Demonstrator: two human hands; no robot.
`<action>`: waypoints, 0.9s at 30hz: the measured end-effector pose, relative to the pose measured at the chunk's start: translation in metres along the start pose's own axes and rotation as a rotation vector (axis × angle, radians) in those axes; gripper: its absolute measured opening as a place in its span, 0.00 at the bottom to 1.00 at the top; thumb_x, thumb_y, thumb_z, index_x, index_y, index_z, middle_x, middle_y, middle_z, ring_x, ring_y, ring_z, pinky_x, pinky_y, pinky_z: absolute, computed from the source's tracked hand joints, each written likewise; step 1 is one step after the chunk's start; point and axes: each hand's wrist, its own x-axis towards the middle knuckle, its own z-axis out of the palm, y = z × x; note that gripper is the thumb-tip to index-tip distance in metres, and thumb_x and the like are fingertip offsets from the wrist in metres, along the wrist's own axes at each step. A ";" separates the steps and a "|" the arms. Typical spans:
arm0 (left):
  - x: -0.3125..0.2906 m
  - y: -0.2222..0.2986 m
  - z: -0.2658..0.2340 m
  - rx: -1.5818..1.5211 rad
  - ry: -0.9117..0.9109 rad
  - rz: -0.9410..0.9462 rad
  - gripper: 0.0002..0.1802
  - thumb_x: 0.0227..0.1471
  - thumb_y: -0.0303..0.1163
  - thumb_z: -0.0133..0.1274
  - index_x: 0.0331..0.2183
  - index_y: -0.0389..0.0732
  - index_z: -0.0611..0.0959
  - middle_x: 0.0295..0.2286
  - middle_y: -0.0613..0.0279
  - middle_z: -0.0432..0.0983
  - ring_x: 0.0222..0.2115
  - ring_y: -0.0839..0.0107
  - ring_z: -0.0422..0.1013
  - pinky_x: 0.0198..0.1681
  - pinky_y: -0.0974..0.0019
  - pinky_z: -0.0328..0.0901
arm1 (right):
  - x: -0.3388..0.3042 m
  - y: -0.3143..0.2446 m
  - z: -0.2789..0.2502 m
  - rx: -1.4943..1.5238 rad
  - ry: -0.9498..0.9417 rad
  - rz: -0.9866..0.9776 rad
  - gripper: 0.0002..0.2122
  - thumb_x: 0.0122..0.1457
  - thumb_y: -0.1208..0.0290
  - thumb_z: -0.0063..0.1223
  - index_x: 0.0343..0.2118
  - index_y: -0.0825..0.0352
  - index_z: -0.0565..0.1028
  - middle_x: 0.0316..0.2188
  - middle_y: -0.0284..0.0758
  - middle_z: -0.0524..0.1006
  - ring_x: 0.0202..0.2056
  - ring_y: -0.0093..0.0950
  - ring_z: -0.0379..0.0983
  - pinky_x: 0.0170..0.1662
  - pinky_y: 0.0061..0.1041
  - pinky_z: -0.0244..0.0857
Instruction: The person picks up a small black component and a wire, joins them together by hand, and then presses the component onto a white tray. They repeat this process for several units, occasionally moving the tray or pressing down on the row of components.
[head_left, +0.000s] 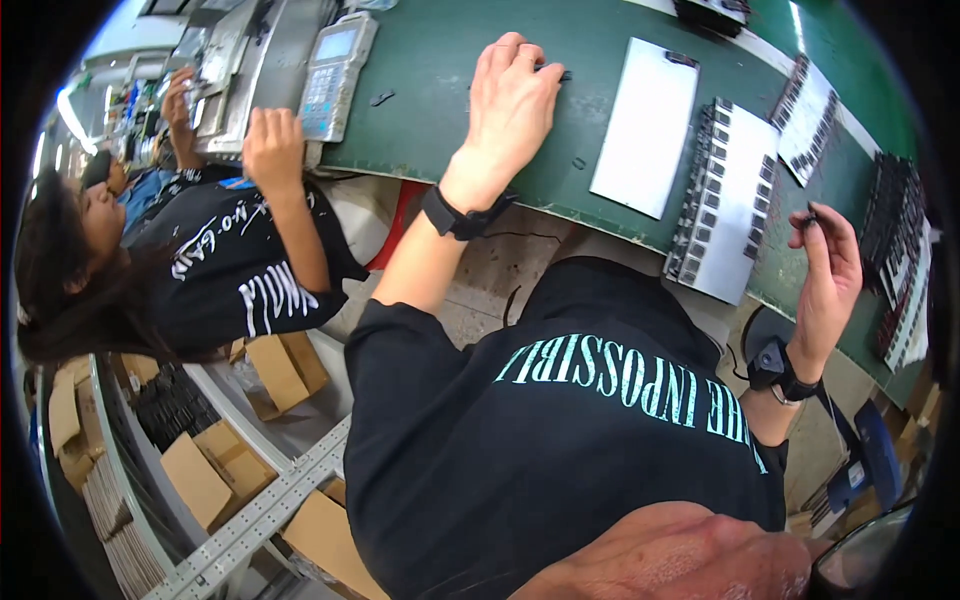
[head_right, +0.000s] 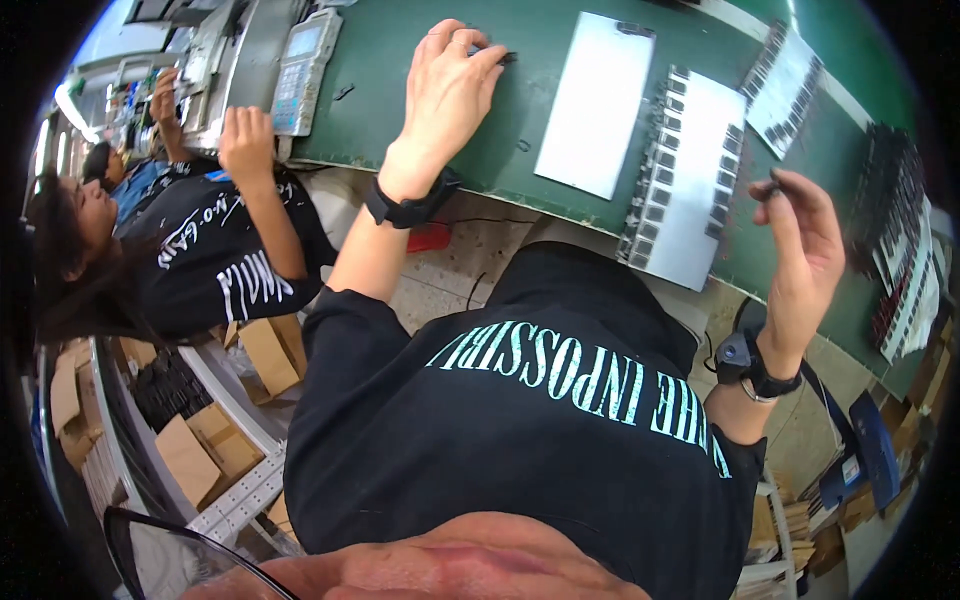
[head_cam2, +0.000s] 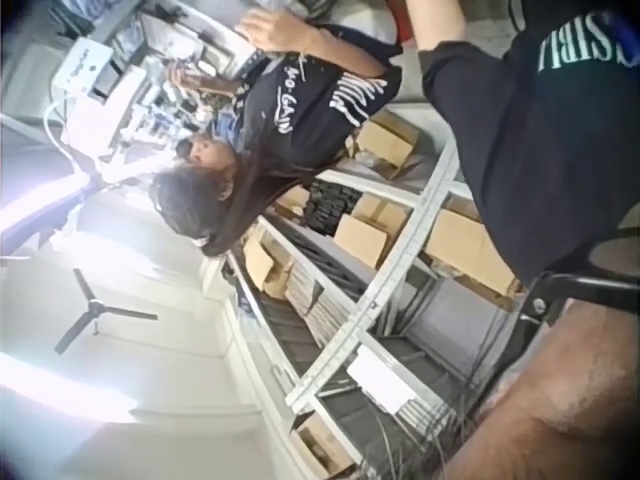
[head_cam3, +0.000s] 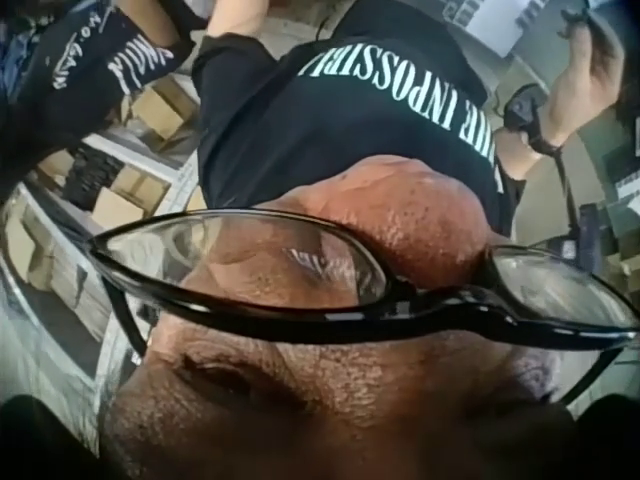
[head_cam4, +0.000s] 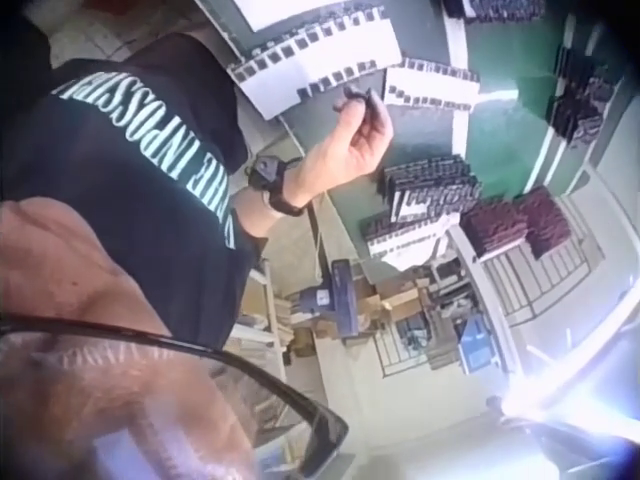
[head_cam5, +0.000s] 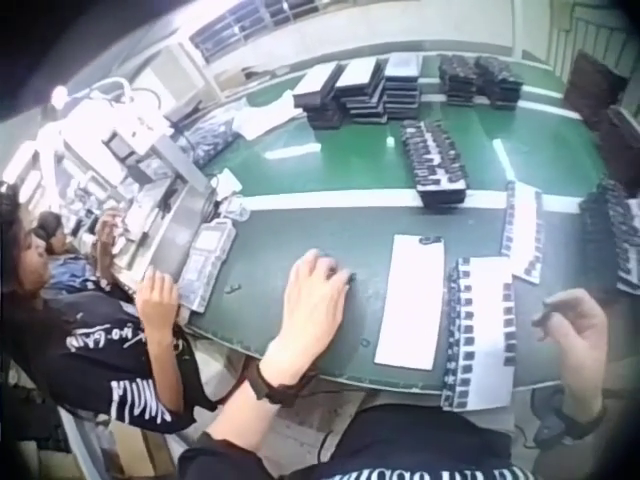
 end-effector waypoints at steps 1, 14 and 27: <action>0.007 0.003 0.004 0.026 -0.045 0.026 0.09 0.52 0.31 0.54 0.34 0.40 0.85 0.38 0.52 0.76 0.49 0.52 0.66 0.54 0.50 0.62 | 0.000 -0.001 -0.001 -0.006 0.005 0.034 0.11 0.66 0.75 0.50 0.49 0.72 0.75 0.39 0.37 0.80 0.37 0.20 0.73 0.45 0.19 0.65; 0.024 0.006 -0.007 0.064 -0.051 0.137 0.08 0.48 0.27 0.58 0.34 0.41 0.84 0.33 0.59 0.79 0.41 0.58 0.73 0.44 0.59 0.68 | 0.014 0.023 -0.001 0.205 -0.061 0.185 0.10 0.65 0.71 0.51 0.46 0.70 0.75 0.38 0.35 0.80 0.35 0.17 0.73 0.41 0.19 0.68; 0.014 0.130 -0.022 -0.749 0.083 0.248 0.11 0.50 0.24 0.60 0.39 0.38 0.82 0.31 0.54 0.79 0.27 0.60 0.78 0.30 0.64 0.73 | 0.018 -0.002 0.043 0.157 -0.382 0.249 0.09 0.64 0.72 0.53 0.43 0.70 0.75 0.36 0.30 0.77 0.36 0.18 0.74 0.43 0.19 0.68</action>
